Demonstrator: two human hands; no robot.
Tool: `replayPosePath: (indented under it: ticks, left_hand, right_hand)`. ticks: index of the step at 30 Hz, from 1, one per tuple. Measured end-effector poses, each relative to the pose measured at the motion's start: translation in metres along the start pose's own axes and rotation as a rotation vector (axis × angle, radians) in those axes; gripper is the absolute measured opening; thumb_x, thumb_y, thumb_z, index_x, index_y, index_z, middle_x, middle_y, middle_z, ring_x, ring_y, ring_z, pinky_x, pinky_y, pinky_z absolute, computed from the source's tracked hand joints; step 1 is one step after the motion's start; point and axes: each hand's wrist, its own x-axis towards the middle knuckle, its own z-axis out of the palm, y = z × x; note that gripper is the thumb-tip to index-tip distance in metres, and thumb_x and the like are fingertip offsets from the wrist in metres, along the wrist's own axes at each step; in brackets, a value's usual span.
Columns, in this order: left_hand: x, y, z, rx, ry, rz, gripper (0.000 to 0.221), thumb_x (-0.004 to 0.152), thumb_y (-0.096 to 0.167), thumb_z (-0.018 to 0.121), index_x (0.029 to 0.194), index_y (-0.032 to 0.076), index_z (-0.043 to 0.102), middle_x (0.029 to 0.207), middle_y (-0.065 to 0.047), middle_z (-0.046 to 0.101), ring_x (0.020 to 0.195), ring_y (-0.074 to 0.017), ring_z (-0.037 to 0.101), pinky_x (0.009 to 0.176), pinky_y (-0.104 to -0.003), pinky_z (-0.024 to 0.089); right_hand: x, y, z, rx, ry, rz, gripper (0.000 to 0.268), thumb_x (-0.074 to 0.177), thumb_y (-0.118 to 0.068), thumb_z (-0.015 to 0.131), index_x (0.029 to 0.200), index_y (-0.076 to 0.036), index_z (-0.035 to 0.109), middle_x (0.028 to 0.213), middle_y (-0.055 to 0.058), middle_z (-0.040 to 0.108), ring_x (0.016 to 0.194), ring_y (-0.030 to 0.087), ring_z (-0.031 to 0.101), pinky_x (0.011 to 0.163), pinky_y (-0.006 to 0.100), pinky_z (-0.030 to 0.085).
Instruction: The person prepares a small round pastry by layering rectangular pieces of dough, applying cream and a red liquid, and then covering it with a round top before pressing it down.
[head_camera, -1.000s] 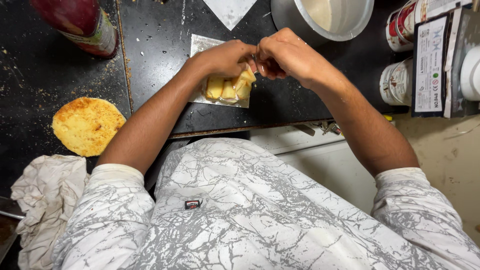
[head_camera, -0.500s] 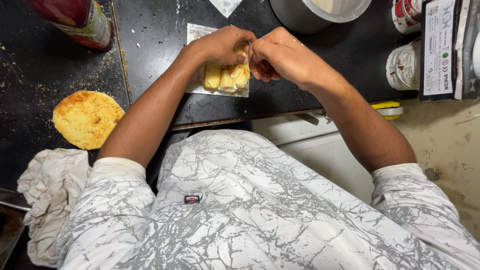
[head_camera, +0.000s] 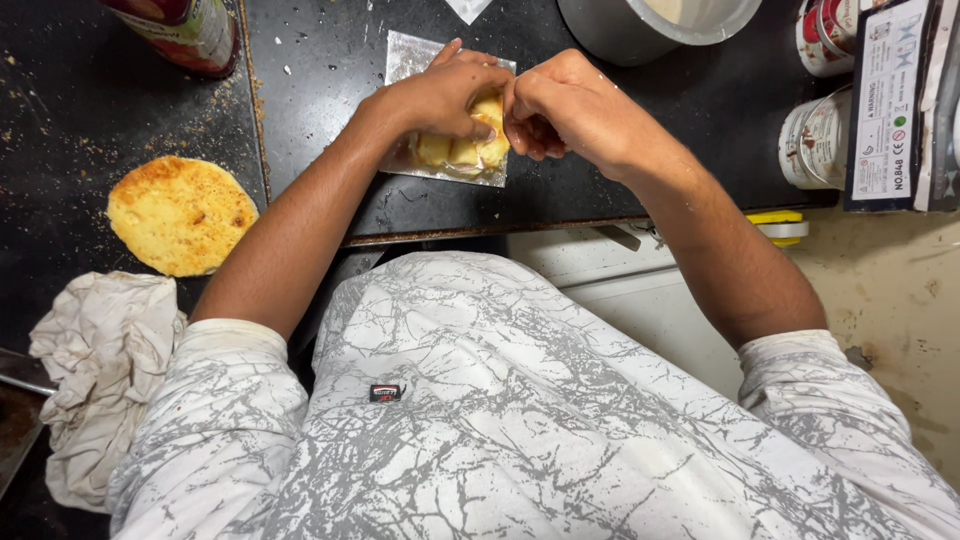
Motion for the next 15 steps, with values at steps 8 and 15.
replayPosePath:
  ticks: [8, 15]
  left_hand:
    - [-0.004, 0.002, -0.005, -0.088, 0.026, -0.012, 0.058, 0.075, 0.016, 0.084, 0.129, 0.019, 0.064, 0.140, -0.005, 0.059, 0.140, -0.0234, 0.044, 0.126, -0.048, 0.006]
    - [-0.005, 0.011, -0.005, -0.023, 0.013, -0.099, 0.064, 0.075, 0.020, 0.087, 0.134, 0.022, 0.064, 0.141, 0.001, 0.061, 0.141, -0.0231, 0.042, 0.119, -0.046, 0.036]
  right_hand:
    - [0.001, 0.004, 0.003, -0.102, 0.046, -0.001, 0.037, 0.102, -0.019, 0.043, 0.079, -0.001, 0.066, 0.069, 0.006, 0.066, 0.058, 0.010, 0.060, 0.053, 0.025, 0.048]
    - [0.000, 0.007, 0.008, -0.414, 0.083, -0.044, 0.035, 0.101, -0.015, 0.046, 0.102, 0.003, 0.075, 0.084, 0.010, 0.076, 0.078, 0.016, 0.076, 0.076, 0.029, 0.062]
